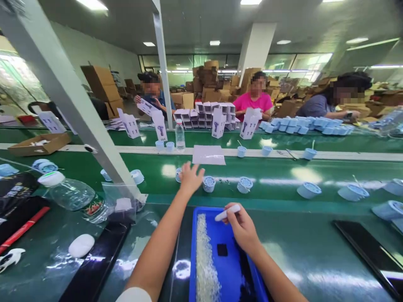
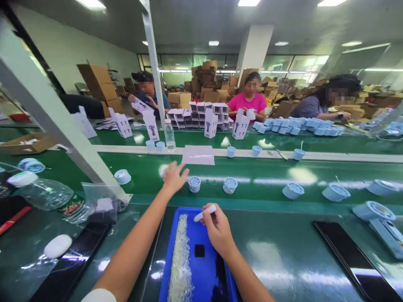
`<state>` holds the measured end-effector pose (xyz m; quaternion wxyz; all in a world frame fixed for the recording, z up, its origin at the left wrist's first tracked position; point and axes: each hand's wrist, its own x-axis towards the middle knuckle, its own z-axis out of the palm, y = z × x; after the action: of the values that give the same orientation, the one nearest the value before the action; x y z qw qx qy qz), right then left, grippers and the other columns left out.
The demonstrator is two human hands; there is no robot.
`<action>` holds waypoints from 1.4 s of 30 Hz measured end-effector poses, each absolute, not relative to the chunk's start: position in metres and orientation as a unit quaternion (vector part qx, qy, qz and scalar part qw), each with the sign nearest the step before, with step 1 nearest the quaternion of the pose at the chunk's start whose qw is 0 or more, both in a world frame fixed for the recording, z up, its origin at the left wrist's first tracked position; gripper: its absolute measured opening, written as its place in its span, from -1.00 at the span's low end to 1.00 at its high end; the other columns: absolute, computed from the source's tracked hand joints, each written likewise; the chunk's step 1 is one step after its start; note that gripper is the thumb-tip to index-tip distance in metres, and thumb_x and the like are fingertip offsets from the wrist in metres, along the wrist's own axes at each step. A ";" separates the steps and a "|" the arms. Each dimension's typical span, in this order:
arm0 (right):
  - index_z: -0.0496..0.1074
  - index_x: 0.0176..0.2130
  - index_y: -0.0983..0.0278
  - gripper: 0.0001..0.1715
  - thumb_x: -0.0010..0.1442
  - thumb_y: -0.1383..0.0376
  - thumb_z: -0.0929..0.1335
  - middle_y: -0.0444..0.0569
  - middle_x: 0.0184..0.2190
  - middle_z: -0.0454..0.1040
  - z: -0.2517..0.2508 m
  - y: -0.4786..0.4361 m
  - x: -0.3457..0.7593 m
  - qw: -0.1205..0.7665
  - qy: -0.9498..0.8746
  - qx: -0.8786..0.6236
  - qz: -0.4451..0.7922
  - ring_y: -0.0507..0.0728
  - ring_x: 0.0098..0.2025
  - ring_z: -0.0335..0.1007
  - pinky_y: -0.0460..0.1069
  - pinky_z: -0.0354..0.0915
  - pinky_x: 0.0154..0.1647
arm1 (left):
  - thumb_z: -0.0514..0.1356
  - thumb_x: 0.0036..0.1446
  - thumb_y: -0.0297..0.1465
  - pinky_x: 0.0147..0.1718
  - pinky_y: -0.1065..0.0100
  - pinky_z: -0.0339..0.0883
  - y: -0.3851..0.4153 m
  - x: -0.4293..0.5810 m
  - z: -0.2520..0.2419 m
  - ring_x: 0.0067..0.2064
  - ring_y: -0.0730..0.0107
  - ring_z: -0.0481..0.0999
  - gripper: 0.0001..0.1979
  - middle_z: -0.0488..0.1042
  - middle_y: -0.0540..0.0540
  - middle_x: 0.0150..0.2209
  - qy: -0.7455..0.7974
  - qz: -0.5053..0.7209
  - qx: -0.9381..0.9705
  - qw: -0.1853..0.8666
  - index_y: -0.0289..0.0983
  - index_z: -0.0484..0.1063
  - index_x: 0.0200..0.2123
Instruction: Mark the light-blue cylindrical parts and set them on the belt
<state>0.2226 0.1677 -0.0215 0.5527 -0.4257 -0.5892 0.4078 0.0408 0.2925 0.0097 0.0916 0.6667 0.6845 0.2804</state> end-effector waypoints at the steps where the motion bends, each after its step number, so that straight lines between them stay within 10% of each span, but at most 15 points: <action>1: 0.35 -0.29 0.26 -0.61 0.19 -0.02 0.28 -0.10 -0.52 0.41 -0.022 0.169 0.222 0.549 -0.593 -0.418 0.415 0.07 -0.50 0.37 -0.05 0.36 -0.45 | 0.00 0.20 -0.16 0.15 -0.15 -0.11 0.296 0.032 0.009 0.30 -0.19 -0.16 -0.46 -0.05 -0.31 0.30 0.717 0.273 0.639 0.055 -0.21 0.18 0.21; 7: 0.36 -0.25 0.24 -0.69 0.23 0.05 0.27 -0.04 -0.42 0.48 -0.023 0.169 0.219 0.500 -0.616 -0.429 0.431 0.10 -0.39 0.46 -0.02 0.42 -0.32 | 0.09 0.10 -0.34 0.01 0.04 0.21 0.311 0.001 -0.008 0.15 -0.10 0.19 -0.39 0.04 -0.30 0.23 0.783 0.151 0.591 0.121 -0.27 0.01 0.22; 30: 0.34 -0.23 0.24 -0.75 0.28 0.12 0.24 -0.07 -0.43 0.44 -0.029 0.168 0.217 0.459 -0.653 -0.432 0.419 0.08 -0.40 0.42 -0.04 0.37 -0.34 | 0.25 -0.10 -0.19 0.00 0.10 0.17 0.310 0.010 -0.002 0.13 -0.14 0.16 -0.26 0.11 -0.32 0.13 0.710 0.112 0.661 0.216 -0.21 0.08 0.15; 42: 0.22 -0.51 0.23 -0.74 0.21 0.27 0.28 -0.21 -0.63 0.29 -0.010 0.177 0.240 0.518 -0.676 -0.505 0.138 -0.01 -0.58 0.16 -0.10 0.15 -0.52 | 0.27 -0.11 -0.24 -0.11 0.29 0.26 0.309 0.012 0.011 -0.01 0.08 0.38 -0.44 0.34 -0.25 -0.01 0.687 0.212 0.663 0.210 -0.30 0.31 0.00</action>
<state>0.2399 0.1768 -0.0101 0.5184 -0.5049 -0.6762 0.1382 0.0118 0.3092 0.0112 0.2099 0.6629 0.6868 0.2116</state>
